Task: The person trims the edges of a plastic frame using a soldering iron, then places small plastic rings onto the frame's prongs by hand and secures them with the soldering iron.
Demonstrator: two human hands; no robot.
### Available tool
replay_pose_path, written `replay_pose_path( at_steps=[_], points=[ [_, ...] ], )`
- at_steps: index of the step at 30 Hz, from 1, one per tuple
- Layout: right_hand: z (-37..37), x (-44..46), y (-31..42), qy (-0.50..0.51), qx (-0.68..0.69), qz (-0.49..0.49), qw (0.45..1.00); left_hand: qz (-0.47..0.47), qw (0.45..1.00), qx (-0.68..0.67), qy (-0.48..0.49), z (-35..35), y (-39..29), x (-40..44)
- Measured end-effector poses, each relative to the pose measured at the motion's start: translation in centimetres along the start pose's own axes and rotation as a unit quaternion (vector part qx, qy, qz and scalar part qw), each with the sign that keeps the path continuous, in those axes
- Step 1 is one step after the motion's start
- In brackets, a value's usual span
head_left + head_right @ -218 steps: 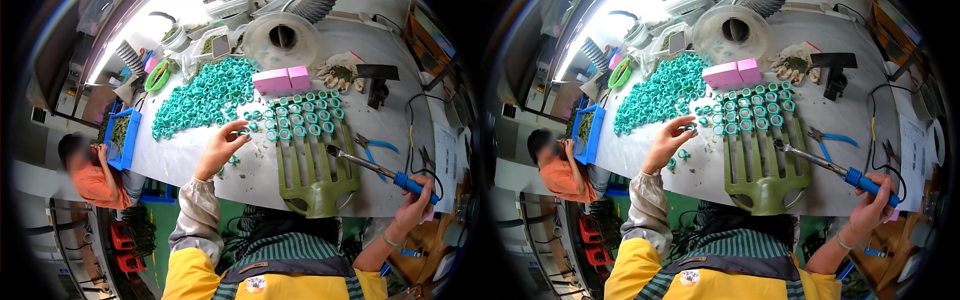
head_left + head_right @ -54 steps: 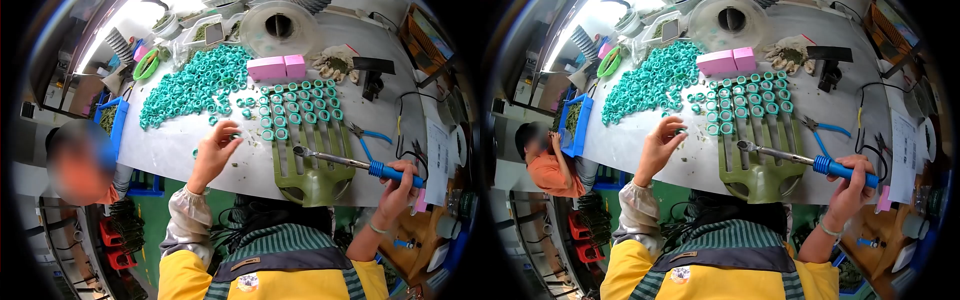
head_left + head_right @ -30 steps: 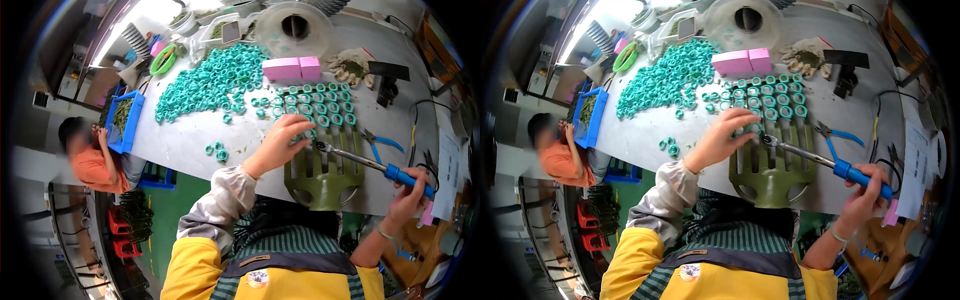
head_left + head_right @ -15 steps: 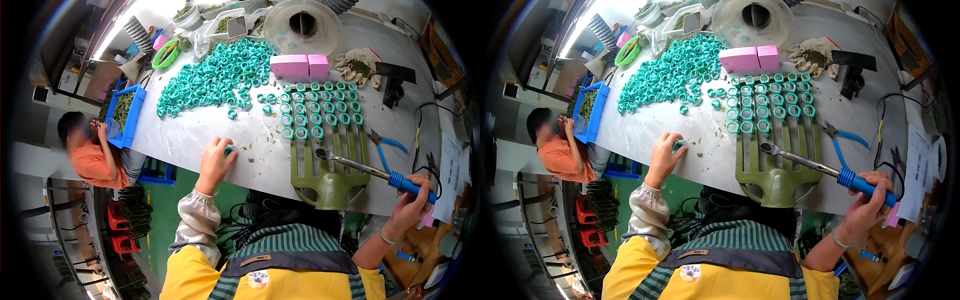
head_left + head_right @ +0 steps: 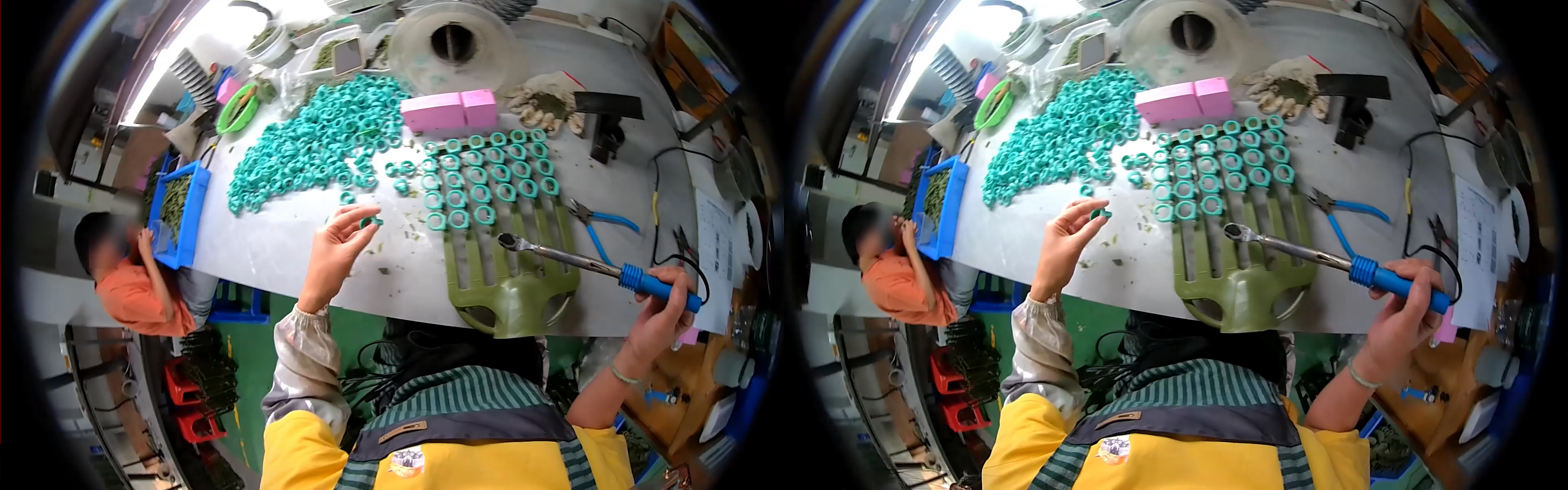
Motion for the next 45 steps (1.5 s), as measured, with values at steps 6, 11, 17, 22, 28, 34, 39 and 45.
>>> replay_pose_path(
  at_steps=[6, 11, 17, 22, 28, 34, 39, 45],
  points=[
    [-0.2, 0.5, -0.3, -0.014, -0.015, 0.022, 1.000, -0.299, 0.928, 0.184, 0.120, -11.3, -2.6, 1.8],
    [-0.1, 0.6, -2.3, -0.010, 0.003, -0.009, 1.000, -0.329, 0.909, 0.213, 0.140, -15.4, -0.4, 3.9],
    [-1.4, 0.5, -2.4, -0.002, 0.013, 0.010, 1.000, -0.332, 0.900, 0.231, 0.162, -16.8, 0.3, 4.8],
    [1.0, 1.2, -1.8, -0.011, -0.023, 0.010, 1.000, -0.322, 0.896, 0.249, 0.177, -16.3, 0.2, 4.6],
    [2.0, 1.4, -2.3, -0.024, -0.006, 0.022, 0.999, -0.263, 0.941, 0.206, -0.046, -7.0, 0.8, 7.4],
    [1.8, 1.0, -2.1, -0.021, -0.004, 0.025, 0.999, -0.079, 0.858, 0.479, -0.169, 4.9, 6.2, 8.1],
    [1.7, 0.8, -1.6, -0.027, -0.009, 0.023, 0.999, -0.103, 0.922, 0.356, -0.113, 4.2, 5.4, 6.6],
    [1.8, 0.7, -0.4, -0.027, -0.024, 0.026, 0.999, -0.098, 0.939, 0.316, -0.091, 3.9, 4.6, 4.5]
  ],
)
Point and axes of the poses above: each hand's wrist, its own x-axis towards the middle knuckle, its own z-axis out of the back of the hand, y = z × x, the point moved 1 cm from there along x, towards the middle knuckle, and after that the axes turned 13 degrees about -x, right-handed, at the moved point
